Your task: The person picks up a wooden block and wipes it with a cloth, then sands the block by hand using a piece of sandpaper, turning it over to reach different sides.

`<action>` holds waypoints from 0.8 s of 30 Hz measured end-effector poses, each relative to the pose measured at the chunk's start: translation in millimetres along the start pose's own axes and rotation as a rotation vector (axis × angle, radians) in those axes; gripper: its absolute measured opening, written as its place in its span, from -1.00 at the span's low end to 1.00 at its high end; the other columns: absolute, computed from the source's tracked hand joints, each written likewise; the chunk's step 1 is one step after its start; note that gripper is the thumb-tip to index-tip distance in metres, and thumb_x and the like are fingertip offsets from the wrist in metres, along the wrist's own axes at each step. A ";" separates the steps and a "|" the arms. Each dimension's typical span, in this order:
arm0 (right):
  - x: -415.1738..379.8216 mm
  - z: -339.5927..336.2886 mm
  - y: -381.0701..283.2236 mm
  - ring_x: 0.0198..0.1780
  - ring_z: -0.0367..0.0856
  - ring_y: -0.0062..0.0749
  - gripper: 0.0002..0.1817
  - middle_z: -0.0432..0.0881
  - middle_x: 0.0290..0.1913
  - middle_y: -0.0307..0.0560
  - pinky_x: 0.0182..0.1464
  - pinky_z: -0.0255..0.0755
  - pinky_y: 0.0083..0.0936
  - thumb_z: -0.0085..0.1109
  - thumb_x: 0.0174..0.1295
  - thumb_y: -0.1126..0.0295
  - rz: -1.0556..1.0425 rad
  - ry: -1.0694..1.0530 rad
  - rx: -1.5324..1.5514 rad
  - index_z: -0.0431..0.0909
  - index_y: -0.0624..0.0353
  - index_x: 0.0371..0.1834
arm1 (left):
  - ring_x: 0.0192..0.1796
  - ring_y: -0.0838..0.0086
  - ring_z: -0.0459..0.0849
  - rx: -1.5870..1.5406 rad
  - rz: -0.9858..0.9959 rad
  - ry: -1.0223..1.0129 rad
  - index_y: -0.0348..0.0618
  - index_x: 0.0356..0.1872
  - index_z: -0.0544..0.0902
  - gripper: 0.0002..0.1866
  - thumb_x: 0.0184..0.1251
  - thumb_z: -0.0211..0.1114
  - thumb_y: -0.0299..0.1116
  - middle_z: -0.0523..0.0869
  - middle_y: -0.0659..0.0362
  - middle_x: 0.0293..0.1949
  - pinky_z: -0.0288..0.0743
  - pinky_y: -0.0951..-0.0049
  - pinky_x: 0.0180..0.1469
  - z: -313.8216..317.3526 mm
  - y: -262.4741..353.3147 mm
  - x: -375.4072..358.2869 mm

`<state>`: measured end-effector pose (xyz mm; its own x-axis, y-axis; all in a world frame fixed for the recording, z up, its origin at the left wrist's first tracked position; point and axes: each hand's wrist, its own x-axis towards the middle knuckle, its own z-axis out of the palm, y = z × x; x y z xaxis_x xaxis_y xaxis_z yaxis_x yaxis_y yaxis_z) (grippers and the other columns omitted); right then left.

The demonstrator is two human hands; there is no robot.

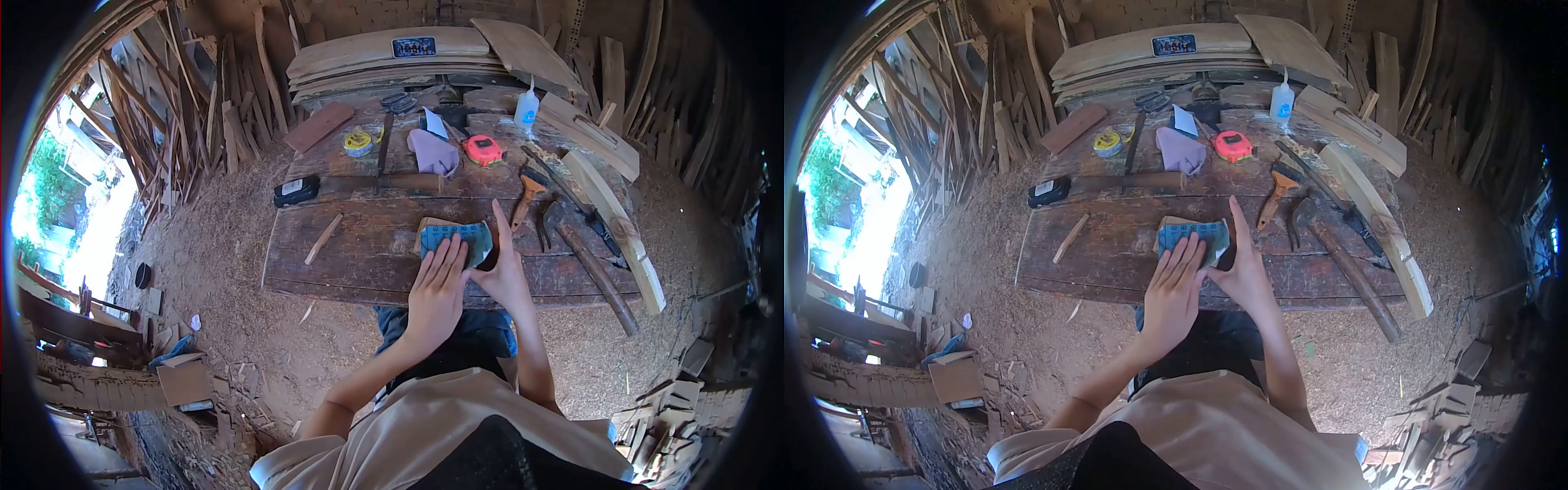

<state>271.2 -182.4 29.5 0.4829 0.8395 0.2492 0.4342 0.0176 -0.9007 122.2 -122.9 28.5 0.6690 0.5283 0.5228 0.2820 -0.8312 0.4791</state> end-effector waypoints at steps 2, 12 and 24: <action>0.3 1.2 -0.3 0.29 0.60 0.01 0.21 0.60 0.23 0.23 0.27 0.51 -0.19 0.44 -0.07 0.64 -0.025 0.024 -0.106 -0.11 -0.06 0.67 | 0.51 0.18 0.38 0.011 -0.003 -0.009 -0.32 0.35 0.50 -0.56 0.50 0.10 -0.43 0.48 -0.05 0.42 0.16 0.11 0.53 -1.5 -0.1 -2.0; 0.4 2.4 4.3 0.35 0.49 0.20 0.15 0.32 0.47 0.28 0.30 0.47 -0.15 0.47 0.01 0.57 -0.162 0.024 -0.041 -0.09 0.02 0.66 | 0.48 0.16 0.42 0.082 0.022 0.026 -0.35 0.31 0.52 -0.58 0.52 0.07 -0.40 0.51 -0.08 0.39 0.14 0.08 0.53 17.9 -15.4 30.2; 1.5 1.8 2.3 0.40 0.43 0.22 0.21 0.29 0.50 0.30 0.31 0.47 -0.14 0.48 -0.06 0.59 -0.178 0.008 -0.085 -0.13 0.02 0.66 | 0.50 0.15 0.39 -0.002 0.000 -0.003 -0.34 0.34 0.50 -0.57 0.53 0.05 -0.41 0.50 -0.07 0.40 0.08 0.06 0.56 6.7 -12.1 22.1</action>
<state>271.6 -180.1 27.2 0.3986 0.8231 0.4046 0.5756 0.1190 -0.8090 138.2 -102.3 29.5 0.6708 0.5279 0.5210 0.2803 -0.8308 0.4809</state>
